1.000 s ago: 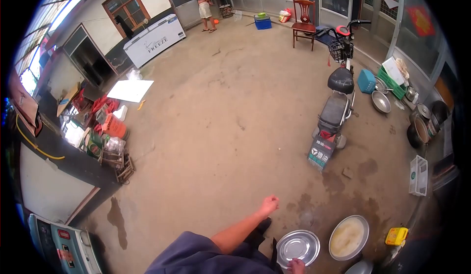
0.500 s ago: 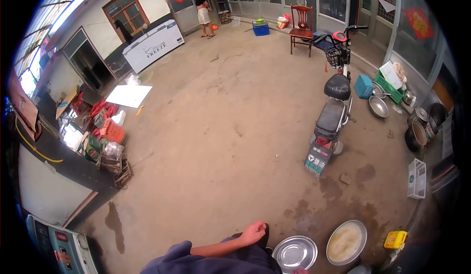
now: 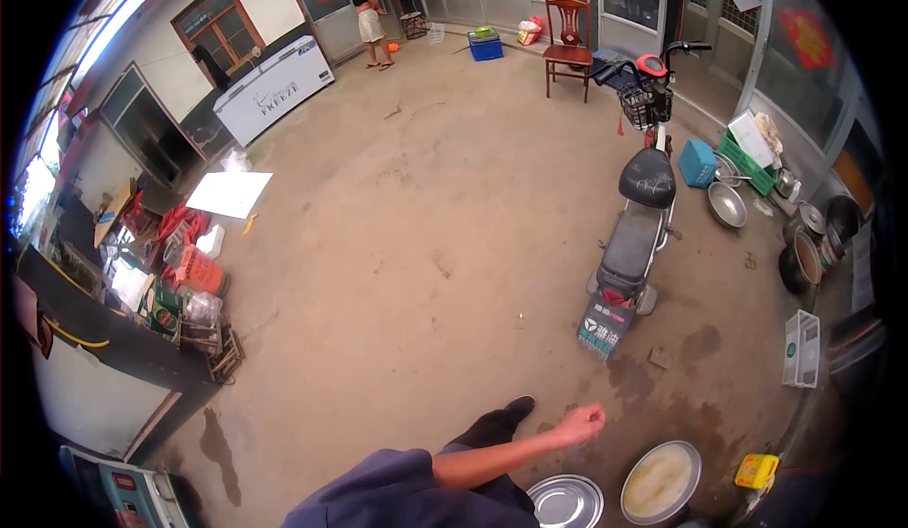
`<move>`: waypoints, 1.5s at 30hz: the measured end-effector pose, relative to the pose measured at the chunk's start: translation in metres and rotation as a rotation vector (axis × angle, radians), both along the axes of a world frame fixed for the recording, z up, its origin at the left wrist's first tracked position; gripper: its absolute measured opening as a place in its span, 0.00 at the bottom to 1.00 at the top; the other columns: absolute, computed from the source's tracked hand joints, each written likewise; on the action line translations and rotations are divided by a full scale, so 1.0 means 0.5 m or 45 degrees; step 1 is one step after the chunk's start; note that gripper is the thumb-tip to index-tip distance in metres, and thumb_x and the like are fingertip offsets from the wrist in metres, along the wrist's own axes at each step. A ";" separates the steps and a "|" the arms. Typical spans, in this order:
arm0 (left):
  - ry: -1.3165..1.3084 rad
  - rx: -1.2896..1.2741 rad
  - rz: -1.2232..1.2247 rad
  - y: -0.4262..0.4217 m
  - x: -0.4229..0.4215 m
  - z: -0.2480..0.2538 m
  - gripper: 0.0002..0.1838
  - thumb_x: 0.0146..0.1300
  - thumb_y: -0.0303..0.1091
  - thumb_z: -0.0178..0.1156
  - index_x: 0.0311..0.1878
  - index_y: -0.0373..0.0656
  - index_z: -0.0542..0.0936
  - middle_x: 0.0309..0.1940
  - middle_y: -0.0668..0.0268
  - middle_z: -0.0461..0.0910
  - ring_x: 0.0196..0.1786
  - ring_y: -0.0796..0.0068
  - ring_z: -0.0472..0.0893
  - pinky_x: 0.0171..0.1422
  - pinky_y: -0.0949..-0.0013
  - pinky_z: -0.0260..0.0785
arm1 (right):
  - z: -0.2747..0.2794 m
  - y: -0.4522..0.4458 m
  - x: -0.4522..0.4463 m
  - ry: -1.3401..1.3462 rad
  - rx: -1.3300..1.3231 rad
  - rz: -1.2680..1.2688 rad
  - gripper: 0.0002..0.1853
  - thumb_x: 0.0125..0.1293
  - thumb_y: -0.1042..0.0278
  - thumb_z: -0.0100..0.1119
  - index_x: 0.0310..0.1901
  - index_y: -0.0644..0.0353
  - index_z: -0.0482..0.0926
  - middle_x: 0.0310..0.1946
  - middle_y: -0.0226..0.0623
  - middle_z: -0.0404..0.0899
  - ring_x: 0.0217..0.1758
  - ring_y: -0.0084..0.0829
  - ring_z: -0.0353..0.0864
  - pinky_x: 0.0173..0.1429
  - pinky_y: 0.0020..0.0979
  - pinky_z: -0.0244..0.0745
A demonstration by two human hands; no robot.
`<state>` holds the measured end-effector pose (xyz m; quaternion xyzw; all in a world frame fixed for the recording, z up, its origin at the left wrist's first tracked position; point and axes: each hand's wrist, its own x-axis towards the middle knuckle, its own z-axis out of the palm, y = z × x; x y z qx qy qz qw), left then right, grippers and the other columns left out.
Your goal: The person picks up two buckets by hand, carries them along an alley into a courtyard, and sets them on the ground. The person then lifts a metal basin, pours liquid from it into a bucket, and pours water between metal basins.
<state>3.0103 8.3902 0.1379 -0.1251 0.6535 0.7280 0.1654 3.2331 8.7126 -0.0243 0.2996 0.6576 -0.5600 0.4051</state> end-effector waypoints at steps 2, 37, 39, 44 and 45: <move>-0.046 0.028 -0.024 -0.033 -0.006 0.000 0.04 0.51 0.29 0.49 0.31 0.41 0.69 0.22 0.71 0.70 0.25 0.83 0.70 0.30 0.79 0.63 | 0.001 -0.037 -0.051 0.041 -0.122 -0.104 0.20 0.58 0.55 0.50 0.47 0.60 0.65 0.36 0.40 0.72 0.34 0.34 0.75 0.32 0.31 0.73; -0.557 0.282 -0.045 0.133 -0.256 0.020 0.05 0.55 0.30 0.48 0.33 0.41 0.71 0.23 0.65 0.74 0.26 0.75 0.76 0.31 0.76 0.69 | 0.037 0.071 -0.155 -0.102 0.003 -0.567 0.10 0.53 0.61 0.51 0.29 0.59 0.73 0.20 0.33 0.72 0.21 0.28 0.73 0.22 0.32 0.71; -0.538 0.212 -0.012 0.114 -0.301 0.008 0.06 0.54 0.31 0.49 0.33 0.41 0.71 0.24 0.64 0.74 0.27 0.73 0.77 0.33 0.73 0.70 | 0.029 0.045 -0.117 -0.014 0.052 -0.736 0.08 0.55 0.63 0.50 0.30 0.59 0.72 0.20 0.34 0.73 0.18 0.28 0.73 0.21 0.28 0.71; -0.516 0.058 -0.166 0.108 -0.444 -0.012 0.05 0.52 0.28 0.47 0.31 0.39 0.71 0.24 0.63 0.73 0.27 0.72 0.77 0.31 0.74 0.70 | 0.126 -0.037 -0.190 -0.006 0.150 -1.104 0.08 0.57 0.67 0.47 0.35 0.60 0.71 0.27 0.35 0.76 0.25 0.26 0.76 0.23 0.24 0.71; -0.536 0.044 -0.247 0.120 -0.466 -0.015 0.05 0.52 0.28 0.47 0.31 0.39 0.71 0.24 0.63 0.73 0.27 0.72 0.77 0.31 0.74 0.70 | 0.127 -0.048 -0.195 -0.058 0.133 -1.156 0.08 0.56 0.68 0.48 0.36 0.61 0.71 0.27 0.35 0.76 0.25 0.26 0.76 0.24 0.24 0.72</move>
